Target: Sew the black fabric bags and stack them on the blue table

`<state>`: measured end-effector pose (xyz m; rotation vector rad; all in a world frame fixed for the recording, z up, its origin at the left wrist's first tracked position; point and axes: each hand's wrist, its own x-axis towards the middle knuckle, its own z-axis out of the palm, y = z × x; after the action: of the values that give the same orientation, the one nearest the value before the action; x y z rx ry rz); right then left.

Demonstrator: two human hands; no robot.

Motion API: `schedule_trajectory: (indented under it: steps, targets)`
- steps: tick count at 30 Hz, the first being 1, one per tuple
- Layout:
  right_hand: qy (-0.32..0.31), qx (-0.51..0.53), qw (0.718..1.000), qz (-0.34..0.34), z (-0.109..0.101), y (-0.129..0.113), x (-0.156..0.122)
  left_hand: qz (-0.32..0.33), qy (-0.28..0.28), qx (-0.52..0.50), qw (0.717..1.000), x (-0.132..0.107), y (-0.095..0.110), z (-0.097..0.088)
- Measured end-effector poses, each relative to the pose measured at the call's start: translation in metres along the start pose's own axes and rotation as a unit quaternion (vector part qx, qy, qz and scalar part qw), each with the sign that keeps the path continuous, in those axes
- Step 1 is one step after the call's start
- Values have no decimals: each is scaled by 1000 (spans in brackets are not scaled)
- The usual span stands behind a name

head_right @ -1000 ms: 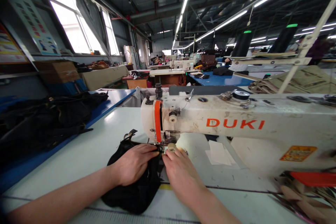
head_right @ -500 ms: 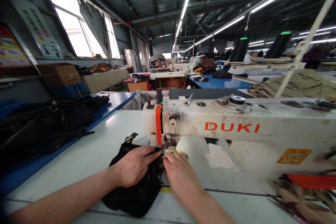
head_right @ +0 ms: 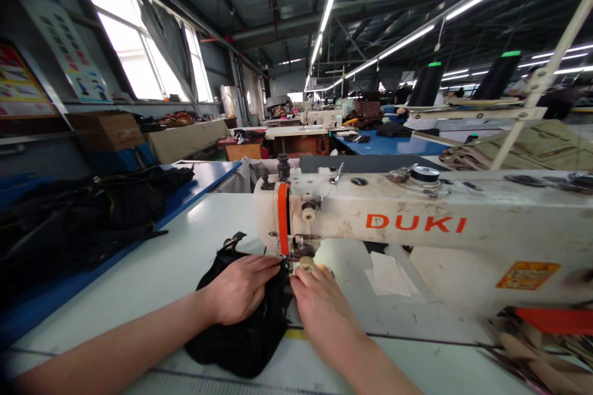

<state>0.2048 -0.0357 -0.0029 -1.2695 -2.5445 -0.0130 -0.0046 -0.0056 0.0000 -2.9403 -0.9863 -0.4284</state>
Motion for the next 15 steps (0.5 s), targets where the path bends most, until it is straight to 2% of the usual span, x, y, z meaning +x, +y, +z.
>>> schedule_trajectory:
  steps: [7,15]
  targets:
    - [-1,4,1000,3,0,1,-1,2,12,-11,1000,1,-6,5]
    - [1,19,1000,3,4,2,-4,-9,3,-24,1000,-1,-5,0]
